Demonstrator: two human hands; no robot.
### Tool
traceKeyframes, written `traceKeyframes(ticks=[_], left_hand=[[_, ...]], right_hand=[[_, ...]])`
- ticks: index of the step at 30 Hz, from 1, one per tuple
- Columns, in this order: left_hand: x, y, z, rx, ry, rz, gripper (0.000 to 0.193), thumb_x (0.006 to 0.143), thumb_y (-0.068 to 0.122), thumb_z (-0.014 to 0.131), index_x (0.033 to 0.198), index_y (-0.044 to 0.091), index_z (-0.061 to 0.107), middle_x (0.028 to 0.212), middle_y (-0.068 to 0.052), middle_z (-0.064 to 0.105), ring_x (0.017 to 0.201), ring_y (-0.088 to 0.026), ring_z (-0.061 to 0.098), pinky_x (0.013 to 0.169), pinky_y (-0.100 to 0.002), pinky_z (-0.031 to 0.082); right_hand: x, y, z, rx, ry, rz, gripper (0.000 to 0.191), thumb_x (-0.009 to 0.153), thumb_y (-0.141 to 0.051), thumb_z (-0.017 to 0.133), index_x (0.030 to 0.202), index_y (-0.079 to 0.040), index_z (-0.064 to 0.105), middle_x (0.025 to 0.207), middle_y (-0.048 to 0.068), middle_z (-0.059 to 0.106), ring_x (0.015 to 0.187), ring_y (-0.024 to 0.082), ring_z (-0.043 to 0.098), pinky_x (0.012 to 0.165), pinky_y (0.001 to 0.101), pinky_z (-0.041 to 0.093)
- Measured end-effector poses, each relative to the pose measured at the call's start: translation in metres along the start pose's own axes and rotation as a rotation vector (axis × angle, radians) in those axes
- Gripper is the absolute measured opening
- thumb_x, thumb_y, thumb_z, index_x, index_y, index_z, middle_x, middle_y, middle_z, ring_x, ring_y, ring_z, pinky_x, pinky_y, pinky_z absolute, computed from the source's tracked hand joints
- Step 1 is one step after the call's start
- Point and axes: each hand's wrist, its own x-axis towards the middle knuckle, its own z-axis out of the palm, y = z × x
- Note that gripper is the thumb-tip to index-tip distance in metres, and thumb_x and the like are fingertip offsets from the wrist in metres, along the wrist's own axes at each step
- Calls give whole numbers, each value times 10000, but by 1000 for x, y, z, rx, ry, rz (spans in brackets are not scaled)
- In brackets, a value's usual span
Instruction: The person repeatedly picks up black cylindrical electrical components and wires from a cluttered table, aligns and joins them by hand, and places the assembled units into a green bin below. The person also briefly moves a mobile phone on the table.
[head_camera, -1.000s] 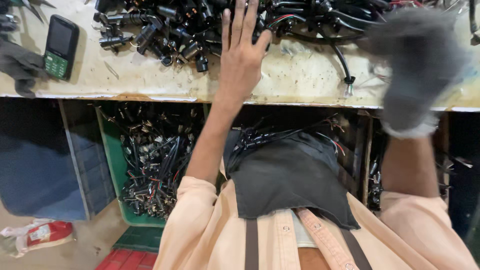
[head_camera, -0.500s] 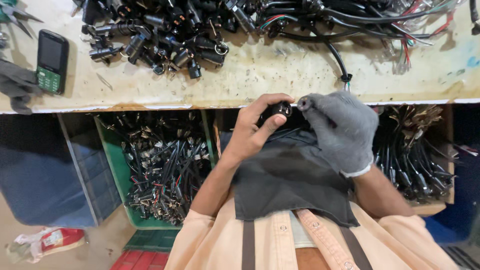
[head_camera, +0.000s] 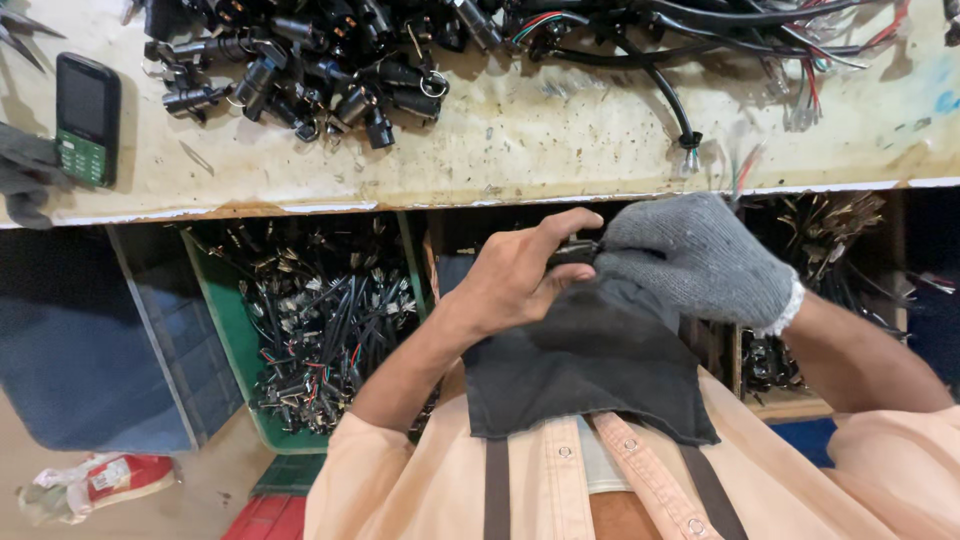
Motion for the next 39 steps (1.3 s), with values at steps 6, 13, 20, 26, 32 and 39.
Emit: traceKeyframes(ticks=[6,13,20,26,32,39], left_hand=[[-14,-21,13,-312,-120,-62,580,961,183,766,1421,81,429,1131,-179,697,820,-324,732,728,-411,581],[-13,-40,29,561,-760,-127,347,882,298,712,1116,72,591,813,-149,704,789,-360,699,699,-496,519],[39,-27,-39,777,67,48,277,870,34,657,1147,39,657,1136,-151,668,1072,-337,629,910,-461,500],[88,-66,-86,1080,321,183,418,859,-83,643,1254,48,684,1430,-148,600,1334,-333,532,1075,-475,424],[98,-91,-88,690,410,214,231,975,20,774,1175,66,669,1317,-48,638,1347,-277,546,1162,-463,414],[93,-81,-77,1042,250,260,322,888,34,710,1209,49,688,1300,-106,624,1224,-340,558,1113,-496,385]], right_hand=[[-1,11,21,118,-97,171,151,787,-172,754,810,-25,731,667,136,658,612,321,648,574,395,502],[20,-3,21,-543,152,-119,78,843,-181,710,920,-167,714,857,58,698,806,300,680,687,440,510],[131,-18,-7,-1000,733,-373,190,914,-34,675,1100,-61,646,1015,95,603,921,256,593,780,390,449],[84,-12,-15,-560,723,-485,277,880,-55,873,1103,-54,709,1002,120,650,934,293,621,828,409,494],[66,20,-22,-79,708,-302,113,996,58,805,1087,23,747,971,117,706,840,176,625,730,280,479],[62,16,-4,609,661,-203,36,1035,9,701,1045,42,712,975,71,688,832,102,614,730,218,496]])
